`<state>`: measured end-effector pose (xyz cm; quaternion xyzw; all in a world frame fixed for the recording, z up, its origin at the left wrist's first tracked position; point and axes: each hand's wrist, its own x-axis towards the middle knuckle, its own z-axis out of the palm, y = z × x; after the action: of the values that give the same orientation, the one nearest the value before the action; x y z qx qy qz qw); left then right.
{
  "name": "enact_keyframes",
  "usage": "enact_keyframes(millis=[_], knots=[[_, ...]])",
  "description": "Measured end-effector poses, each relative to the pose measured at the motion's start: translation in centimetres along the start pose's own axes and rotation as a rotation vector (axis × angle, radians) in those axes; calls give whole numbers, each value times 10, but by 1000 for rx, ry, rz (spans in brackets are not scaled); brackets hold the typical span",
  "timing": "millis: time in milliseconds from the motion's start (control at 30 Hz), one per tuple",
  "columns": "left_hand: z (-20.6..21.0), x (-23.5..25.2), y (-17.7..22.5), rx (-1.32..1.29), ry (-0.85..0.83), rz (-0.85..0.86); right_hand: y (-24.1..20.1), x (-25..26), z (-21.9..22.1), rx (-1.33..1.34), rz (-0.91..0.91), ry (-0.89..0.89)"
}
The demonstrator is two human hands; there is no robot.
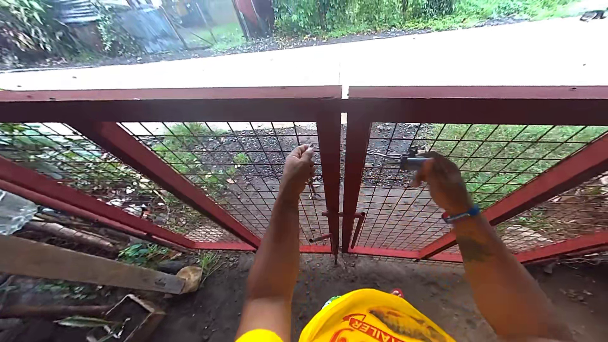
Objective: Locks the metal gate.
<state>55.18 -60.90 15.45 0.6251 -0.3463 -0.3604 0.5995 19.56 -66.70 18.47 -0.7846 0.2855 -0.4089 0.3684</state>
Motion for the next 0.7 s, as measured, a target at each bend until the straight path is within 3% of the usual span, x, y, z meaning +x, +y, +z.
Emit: enact_keyframes(millis=[67, 167, 233, 300, 367, 433, 533, 700], knots=[[1, 3, 1, 221, -15, 66, -2, -3, -26, 167, 13, 66], [14, -18, -3, 601, 192, 317, -12, -9, -59, 339, -15, 167], [33, -37, -18, 671, 372, 580, -22, -16, -77, 365, -48, 201], [59, -58, -35, 651, 432, 758, -29, -24, -91, 378, -59, 233], [90, -78, -57, 630, 368, 740, -33, -31, -100, 384, -72, 254], [120, -95, -74, 578, 170, 679, -35, -31, -106, 335, -112, 269], [158, -96, -72, 498, -190, 400, -42, -33, -115, 314, -169, 289], [187, -51, -70, 282, -181, 130, -63, -37, -134, 339, -269, 374]])
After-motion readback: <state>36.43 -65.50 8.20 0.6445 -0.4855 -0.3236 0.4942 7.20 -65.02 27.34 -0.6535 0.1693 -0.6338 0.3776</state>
